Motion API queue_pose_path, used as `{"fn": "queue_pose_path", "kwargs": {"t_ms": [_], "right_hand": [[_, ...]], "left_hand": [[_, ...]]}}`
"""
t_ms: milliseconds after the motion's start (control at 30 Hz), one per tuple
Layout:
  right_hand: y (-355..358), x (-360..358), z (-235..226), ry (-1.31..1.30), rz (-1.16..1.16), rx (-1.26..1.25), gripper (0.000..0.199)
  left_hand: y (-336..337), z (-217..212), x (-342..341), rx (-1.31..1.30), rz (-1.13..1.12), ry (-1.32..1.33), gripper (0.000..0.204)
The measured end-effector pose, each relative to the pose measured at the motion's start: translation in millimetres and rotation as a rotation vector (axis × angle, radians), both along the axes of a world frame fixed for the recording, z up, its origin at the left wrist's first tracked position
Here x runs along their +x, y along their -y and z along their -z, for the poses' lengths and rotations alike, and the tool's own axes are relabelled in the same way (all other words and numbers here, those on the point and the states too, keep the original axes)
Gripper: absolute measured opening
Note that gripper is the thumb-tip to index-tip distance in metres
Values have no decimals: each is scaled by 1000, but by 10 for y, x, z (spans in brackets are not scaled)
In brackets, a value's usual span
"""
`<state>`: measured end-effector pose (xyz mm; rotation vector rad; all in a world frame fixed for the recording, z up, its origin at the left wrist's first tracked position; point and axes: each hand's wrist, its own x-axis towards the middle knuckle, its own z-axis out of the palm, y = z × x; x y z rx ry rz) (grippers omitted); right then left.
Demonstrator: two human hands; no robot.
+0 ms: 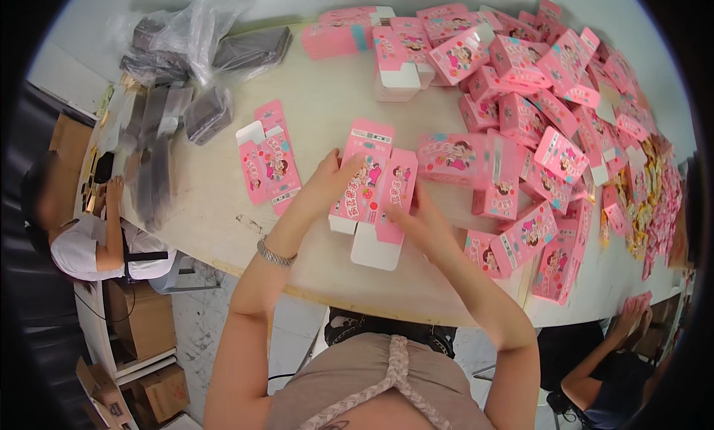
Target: The person folds and assembles small pink cardboard boxes at a work table. They repeatedly pick up flat box blanks, fold the sides, and tuck the flaps to form the boxes, then place them on the table. Another person is visible in the background working with different items.
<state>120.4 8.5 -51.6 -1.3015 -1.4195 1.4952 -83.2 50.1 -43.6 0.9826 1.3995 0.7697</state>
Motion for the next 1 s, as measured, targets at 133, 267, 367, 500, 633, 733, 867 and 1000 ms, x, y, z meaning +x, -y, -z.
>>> {"fn": "queue_pose_path", "kwargs": {"t_ms": [133,267,367,500,633,733,867,1000], "right_hand": [[-51,43,-115,-172,-57,-202,52],[3,173,-111,-259,-146,-180,66],[95,199,-208,-41,16,-57,78],[124,430,-284,-75,-198,-49,86],[51,489,-722,-207,-170,-60,74],[-74,592,-1005,-158,-296,68,65],[-342,576,-1024,137,-429,202,57],[-464,429,-866,277,-410,48,55]], "left_hand": [[82,-305,2,-213,35,133,55],[284,-257,3,-112,-8,212,58],[528,-187,36,97,-188,375,50],[770,-288,193,312,-463,634,40],[1173,-188,245,396,-483,574,40],[1254,-321,-22,568,-489,237,79],[1118,-791,-409,828,-70,-1102,109],[792,-969,-500,643,464,-1335,115]]}}
